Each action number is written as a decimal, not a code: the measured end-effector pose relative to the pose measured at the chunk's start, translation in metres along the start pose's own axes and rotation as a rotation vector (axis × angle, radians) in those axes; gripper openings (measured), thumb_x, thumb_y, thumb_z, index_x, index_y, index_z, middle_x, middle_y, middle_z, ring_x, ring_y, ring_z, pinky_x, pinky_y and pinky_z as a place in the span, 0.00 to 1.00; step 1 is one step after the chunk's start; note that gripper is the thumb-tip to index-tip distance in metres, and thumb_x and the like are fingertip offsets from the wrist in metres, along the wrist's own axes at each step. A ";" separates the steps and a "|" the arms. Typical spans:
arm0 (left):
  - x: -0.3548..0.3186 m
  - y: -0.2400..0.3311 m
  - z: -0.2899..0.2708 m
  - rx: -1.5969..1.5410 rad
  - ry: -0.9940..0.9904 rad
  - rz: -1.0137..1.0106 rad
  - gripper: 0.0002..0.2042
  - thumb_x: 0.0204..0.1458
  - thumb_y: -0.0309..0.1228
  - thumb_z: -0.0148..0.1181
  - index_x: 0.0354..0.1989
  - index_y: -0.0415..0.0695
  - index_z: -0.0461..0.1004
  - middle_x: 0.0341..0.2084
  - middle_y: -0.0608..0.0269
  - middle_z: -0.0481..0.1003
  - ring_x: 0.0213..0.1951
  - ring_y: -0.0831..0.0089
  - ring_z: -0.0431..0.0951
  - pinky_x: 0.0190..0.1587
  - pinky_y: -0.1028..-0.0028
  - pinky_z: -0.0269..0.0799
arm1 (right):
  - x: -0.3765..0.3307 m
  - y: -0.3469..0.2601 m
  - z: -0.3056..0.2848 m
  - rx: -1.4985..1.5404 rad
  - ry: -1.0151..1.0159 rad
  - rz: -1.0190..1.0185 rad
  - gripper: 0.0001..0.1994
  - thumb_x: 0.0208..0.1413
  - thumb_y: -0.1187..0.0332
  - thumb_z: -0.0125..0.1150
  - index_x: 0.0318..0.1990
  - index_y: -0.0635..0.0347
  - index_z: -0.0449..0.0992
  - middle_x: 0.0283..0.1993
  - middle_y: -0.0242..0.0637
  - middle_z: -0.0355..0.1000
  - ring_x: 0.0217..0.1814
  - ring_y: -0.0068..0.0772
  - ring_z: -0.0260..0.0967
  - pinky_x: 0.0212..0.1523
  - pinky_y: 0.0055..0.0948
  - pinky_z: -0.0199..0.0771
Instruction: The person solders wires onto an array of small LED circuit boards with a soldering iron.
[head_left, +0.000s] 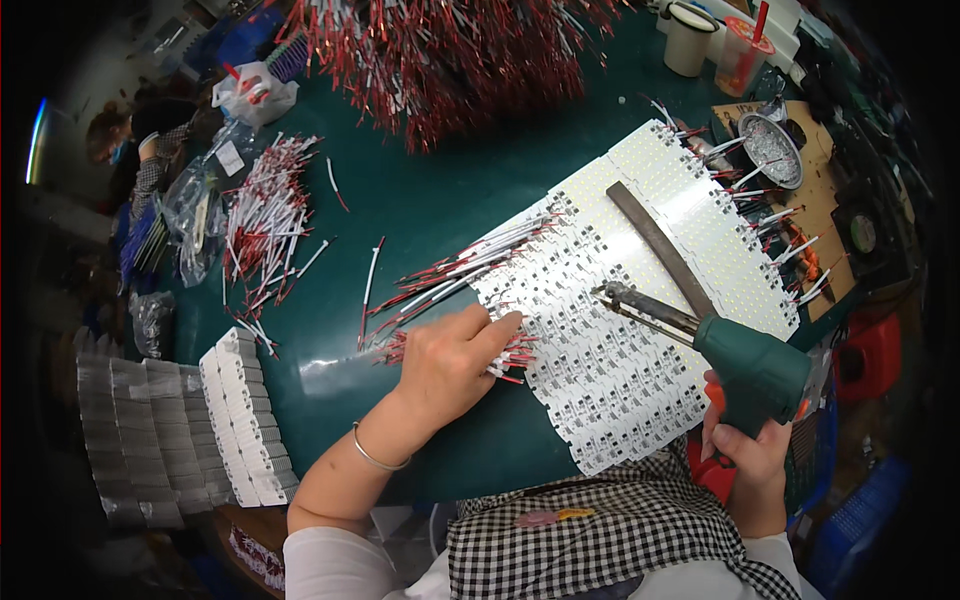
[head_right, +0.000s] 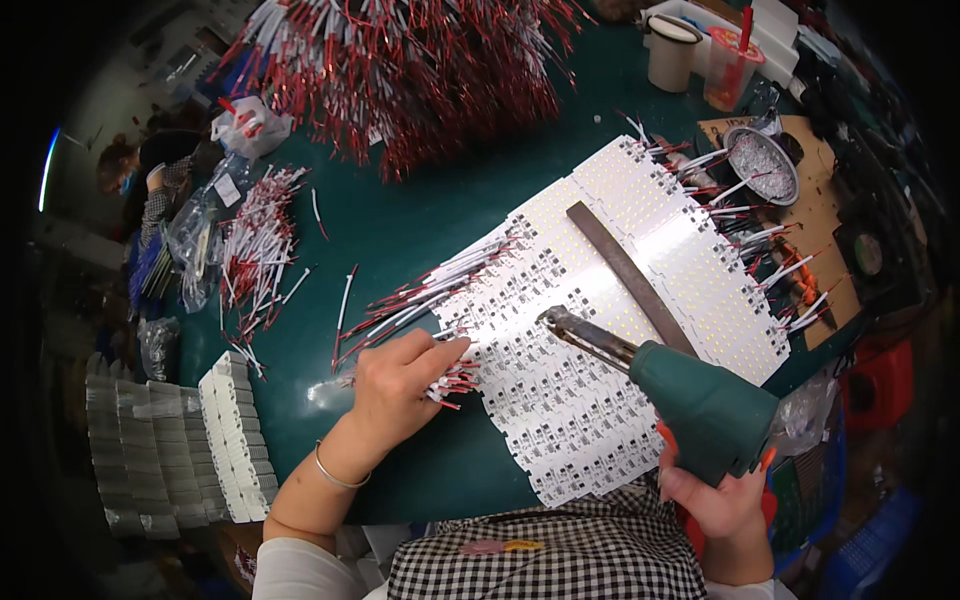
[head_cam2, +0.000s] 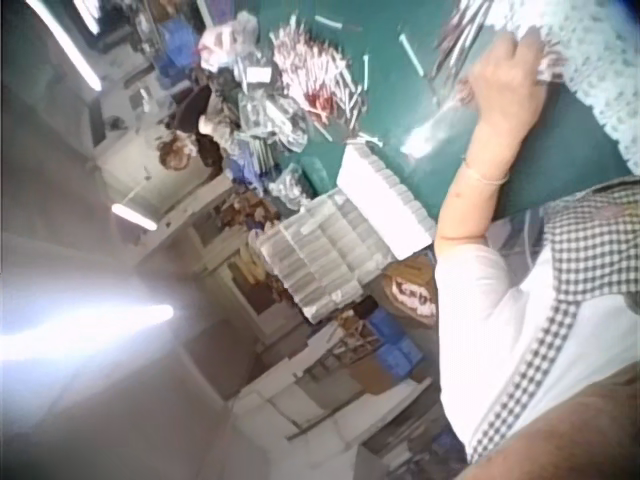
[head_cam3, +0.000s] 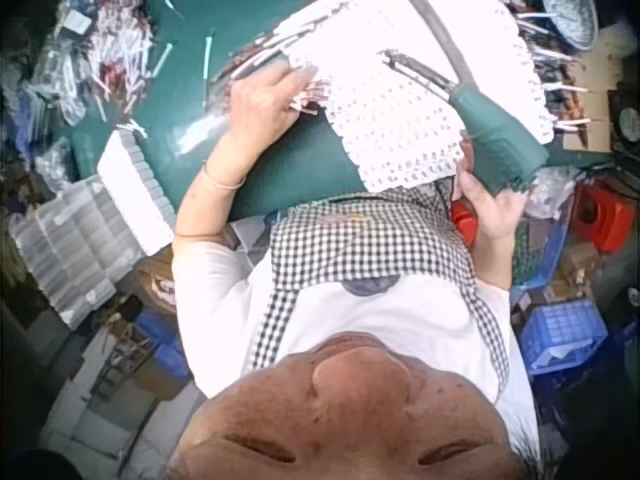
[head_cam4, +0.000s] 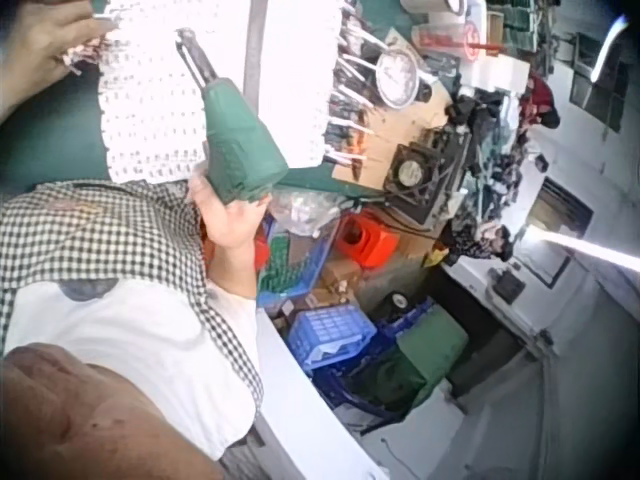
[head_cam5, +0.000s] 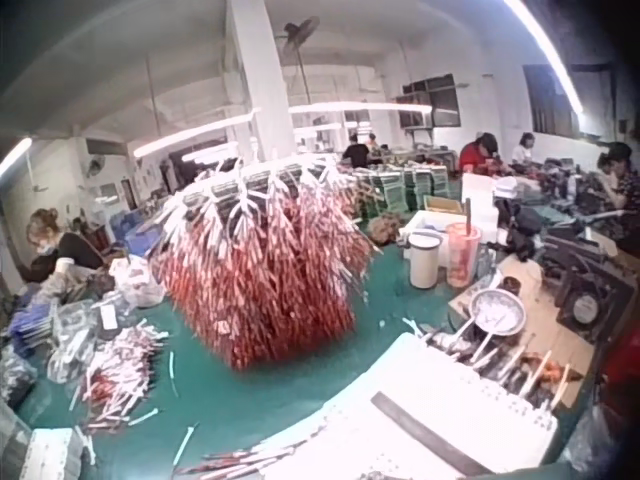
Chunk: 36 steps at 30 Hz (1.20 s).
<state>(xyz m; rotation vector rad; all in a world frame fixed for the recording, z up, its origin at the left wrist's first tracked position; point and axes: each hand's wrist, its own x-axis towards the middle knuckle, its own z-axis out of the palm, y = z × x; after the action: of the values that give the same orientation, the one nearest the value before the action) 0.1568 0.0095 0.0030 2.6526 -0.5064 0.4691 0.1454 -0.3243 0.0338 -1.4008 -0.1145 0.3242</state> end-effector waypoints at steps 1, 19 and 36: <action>0.004 -0.003 0.003 0.022 0.017 0.031 0.21 0.28 0.18 0.64 0.38 0.45 0.79 0.18 0.64 0.69 0.19 0.68 0.72 0.19 0.70 0.65 | 0.002 0.000 0.001 -0.004 0.001 0.011 0.29 0.45 0.76 0.66 0.56 0.72 0.62 0.43 0.47 0.71 0.27 0.28 0.70 0.22 0.26 0.72; 0.009 -0.030 0.030 -0.122 -0.016 -0.008 0.21 0.30 0.18 0.60 0.39 0.38 0.74 0.21 0.62 0.66 0.19 0.68 0.69 0.17 0.70 0.64 | 0.029 0.013 0.026 -0.100 0.090 0.240 0.37 0.41 0.63 0.75 0.58 0.69 0.63 0.45 0.47 0.71 0.25 0.31 0.70 0.19 0.25 0.73; 0.011 -0.030 0.027 -0.156 -0.067 -0.032 0.21 0.29 0.18 0.61 0.40 0.37 0.74 0.22 0.62 0.63 0.20 0.69 0.69 0.18 0.70 0.65 | 0.044 0.028 0.025 -0.342 -0.300 0.168 0.25 0.48 0.73 0.62 0.55 0.65 0.64 0.30 0.40 0.69 0.27 0.29 0.68 0.28 0.26 0.73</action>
<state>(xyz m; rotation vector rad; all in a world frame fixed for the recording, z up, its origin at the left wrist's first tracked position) 0.1855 0.0207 -0.0258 2.5288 -0.4988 0.3181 0.1764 -0.2844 0.0057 -1.6969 -0.3113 0.6793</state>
